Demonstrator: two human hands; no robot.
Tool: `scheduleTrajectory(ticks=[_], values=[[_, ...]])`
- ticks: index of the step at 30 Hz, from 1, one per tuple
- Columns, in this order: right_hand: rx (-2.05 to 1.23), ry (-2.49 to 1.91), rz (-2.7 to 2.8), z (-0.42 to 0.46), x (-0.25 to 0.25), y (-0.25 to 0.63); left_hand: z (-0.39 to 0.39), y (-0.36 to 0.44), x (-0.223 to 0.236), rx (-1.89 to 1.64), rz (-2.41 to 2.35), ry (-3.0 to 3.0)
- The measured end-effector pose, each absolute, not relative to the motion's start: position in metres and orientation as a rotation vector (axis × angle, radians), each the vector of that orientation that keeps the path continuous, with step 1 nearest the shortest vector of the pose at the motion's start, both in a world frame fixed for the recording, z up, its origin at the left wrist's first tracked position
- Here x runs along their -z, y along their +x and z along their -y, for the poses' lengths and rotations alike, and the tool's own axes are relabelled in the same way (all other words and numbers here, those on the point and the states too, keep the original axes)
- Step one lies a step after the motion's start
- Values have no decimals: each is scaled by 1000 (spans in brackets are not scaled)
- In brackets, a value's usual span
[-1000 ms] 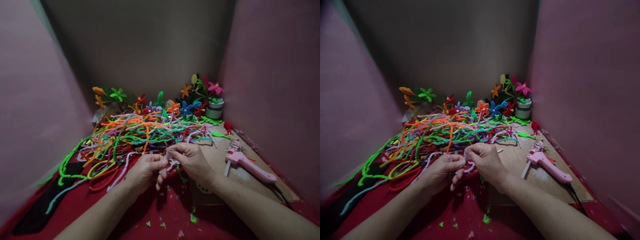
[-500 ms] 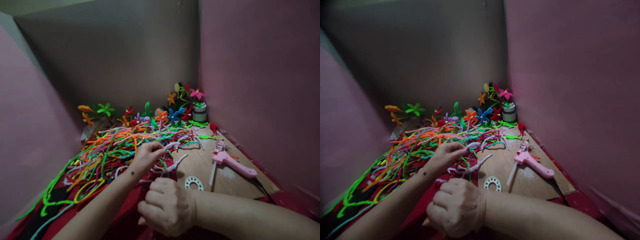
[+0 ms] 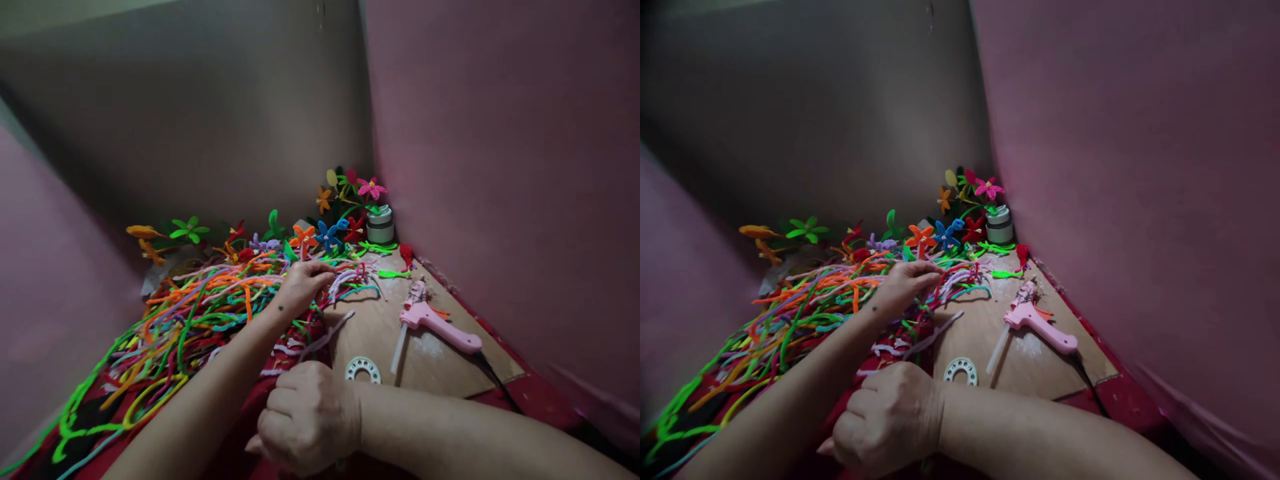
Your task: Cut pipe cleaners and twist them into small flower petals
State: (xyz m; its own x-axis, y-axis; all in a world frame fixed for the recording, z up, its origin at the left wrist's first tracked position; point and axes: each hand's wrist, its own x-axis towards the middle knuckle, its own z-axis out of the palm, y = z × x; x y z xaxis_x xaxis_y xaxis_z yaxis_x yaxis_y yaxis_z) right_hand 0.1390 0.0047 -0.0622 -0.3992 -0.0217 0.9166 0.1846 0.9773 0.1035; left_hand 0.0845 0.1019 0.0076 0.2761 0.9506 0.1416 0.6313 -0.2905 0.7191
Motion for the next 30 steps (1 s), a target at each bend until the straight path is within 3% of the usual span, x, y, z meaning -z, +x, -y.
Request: scheduleTrajectory(ticks=[6,12,15,22,30], values=[[73,-111,2053,0,64,145,-51,34,-21,-680,-1360,1844],[-870,-866,1604,-22,45,162,-20,-26,0,-467,-1468,2317],[-1057,-951,1474,-28,44,162,-13,-46,9,-293,-1478,2577],[-948,-1066,1697,-33,50,158,-7,-57,22,-28,-1541,2888],[-715,-1144,2042,-38,63,157,-11,-65,31,-99,-1399,2868]])
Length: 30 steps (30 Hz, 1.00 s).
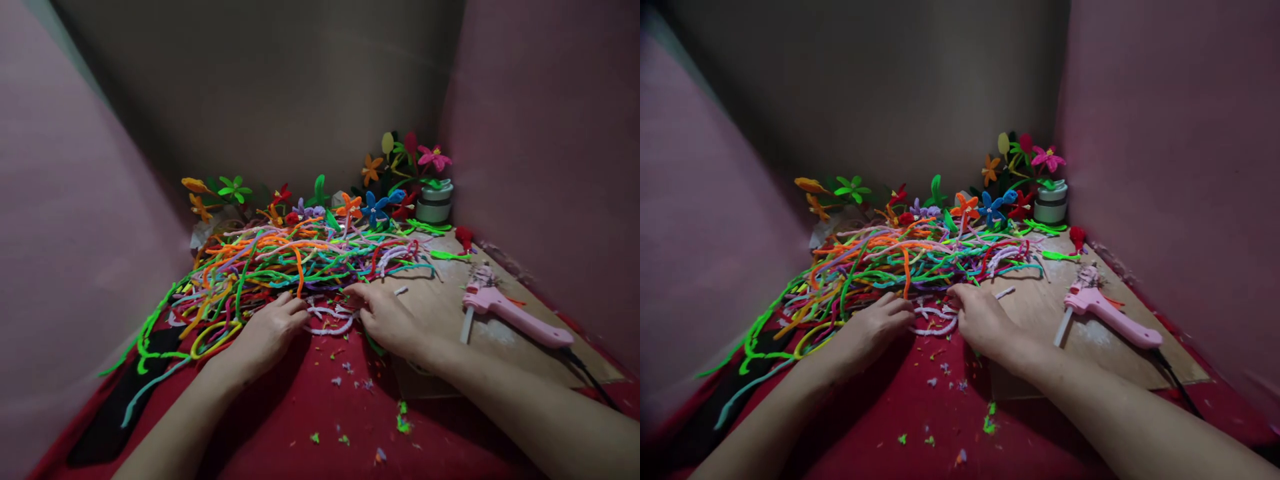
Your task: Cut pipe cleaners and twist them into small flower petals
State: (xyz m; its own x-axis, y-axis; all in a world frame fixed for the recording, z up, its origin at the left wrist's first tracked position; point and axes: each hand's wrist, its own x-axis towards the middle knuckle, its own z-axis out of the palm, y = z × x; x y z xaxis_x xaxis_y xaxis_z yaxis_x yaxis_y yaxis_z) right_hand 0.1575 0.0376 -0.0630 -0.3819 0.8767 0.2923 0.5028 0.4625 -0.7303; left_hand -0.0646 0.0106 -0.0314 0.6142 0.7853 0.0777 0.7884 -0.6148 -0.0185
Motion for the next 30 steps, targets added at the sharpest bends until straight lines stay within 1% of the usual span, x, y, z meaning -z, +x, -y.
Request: scheduleTrajectory(ticks=[3,7,11,17,20,24,26,27,28,30], values=[[-682,-1156,2064,-37,65,158,-10,-66,27,193,1339,-2817],[-692,-1133,2118,-37,67,158,-7,-72,12,540,1418,-2829],[-677,-1138,2145,-36,68,158,-4,-79,0,922,1656,-2704],[-636,-1150,2123,-35,65,158,0,-86,0,1347,2103,-2440],[-577,-1098,1924,-37,59,158,1,-81,2,1672,2258,-2236],[-439,-919,1543,-33,47,159,3,-69,-1,2045,2114,-2074],[-561,-854,1499,-27,40,159,6,-61,-4,2194,1999,-2050],[-721,-829,1504,-23,36,159,8,-56,-6,2230,1950,-2054],[-966,-819,1513,-20,33,158,10,-51,-7,2234,1900,-2071],[-1593,-666,1322,-16,26,155,17,-41,-9,2139,1798,-2155]])
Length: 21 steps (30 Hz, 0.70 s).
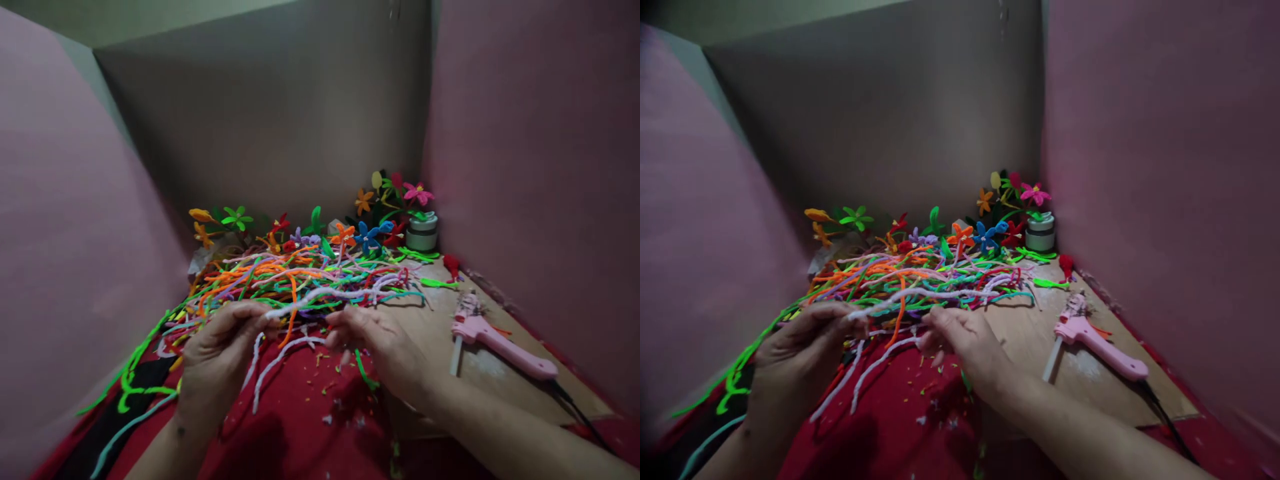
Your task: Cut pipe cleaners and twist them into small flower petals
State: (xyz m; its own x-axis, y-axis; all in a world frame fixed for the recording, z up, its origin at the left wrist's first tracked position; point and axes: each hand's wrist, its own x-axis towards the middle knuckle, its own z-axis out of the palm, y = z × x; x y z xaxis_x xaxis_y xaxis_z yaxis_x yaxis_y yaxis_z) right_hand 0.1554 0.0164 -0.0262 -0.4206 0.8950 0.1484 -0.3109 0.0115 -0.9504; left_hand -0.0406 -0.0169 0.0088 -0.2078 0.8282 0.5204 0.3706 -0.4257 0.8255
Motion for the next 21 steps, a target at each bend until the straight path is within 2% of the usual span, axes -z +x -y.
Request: scheduleTrajectory(ticks=[2,7,15,21], values=[[-1899,-456,1014,-17,20,155,24,-31,-9,-1573,-1378,1862],[-1889,-379,648,-31,11,165,30,-17,-7,-1278,-1428,1901],[-1871,-401,822,-28,20,164,21,-4,5,-1017,-1364,1459],[-1829,-526,964,-24,25,161,21,-1,-3,-927,-1314,1696]])
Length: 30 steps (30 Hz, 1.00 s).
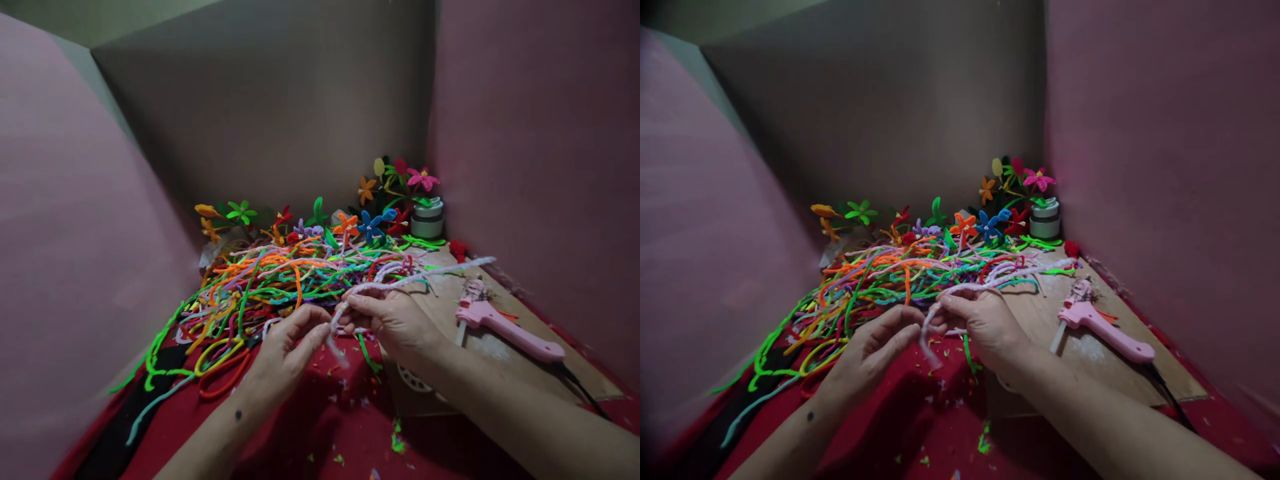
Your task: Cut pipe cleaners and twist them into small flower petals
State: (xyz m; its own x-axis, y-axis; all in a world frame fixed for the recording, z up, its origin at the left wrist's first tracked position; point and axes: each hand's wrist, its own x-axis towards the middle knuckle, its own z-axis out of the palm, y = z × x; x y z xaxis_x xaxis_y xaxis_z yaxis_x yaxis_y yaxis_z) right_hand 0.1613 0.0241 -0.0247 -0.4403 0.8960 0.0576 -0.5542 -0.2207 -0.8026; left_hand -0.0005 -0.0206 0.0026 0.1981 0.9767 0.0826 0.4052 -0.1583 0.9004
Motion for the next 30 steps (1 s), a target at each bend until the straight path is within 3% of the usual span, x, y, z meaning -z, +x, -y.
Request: scheduleTrajectory(ticks=[9,21,27,30], values=[[-1665,-676,1143,-15,27,157,18,9,-1,-1040,-1424,1948],[-1875,-660,1047,-15,32,152,17,7,7,-966,-1358,1509],[-1896,-699,1043,-14,33,154,25,-19,-7,-982,-1438,1579],[-1916,-722,1057,-15,35,154,29,-43,-12,-780,-1533,1684]])
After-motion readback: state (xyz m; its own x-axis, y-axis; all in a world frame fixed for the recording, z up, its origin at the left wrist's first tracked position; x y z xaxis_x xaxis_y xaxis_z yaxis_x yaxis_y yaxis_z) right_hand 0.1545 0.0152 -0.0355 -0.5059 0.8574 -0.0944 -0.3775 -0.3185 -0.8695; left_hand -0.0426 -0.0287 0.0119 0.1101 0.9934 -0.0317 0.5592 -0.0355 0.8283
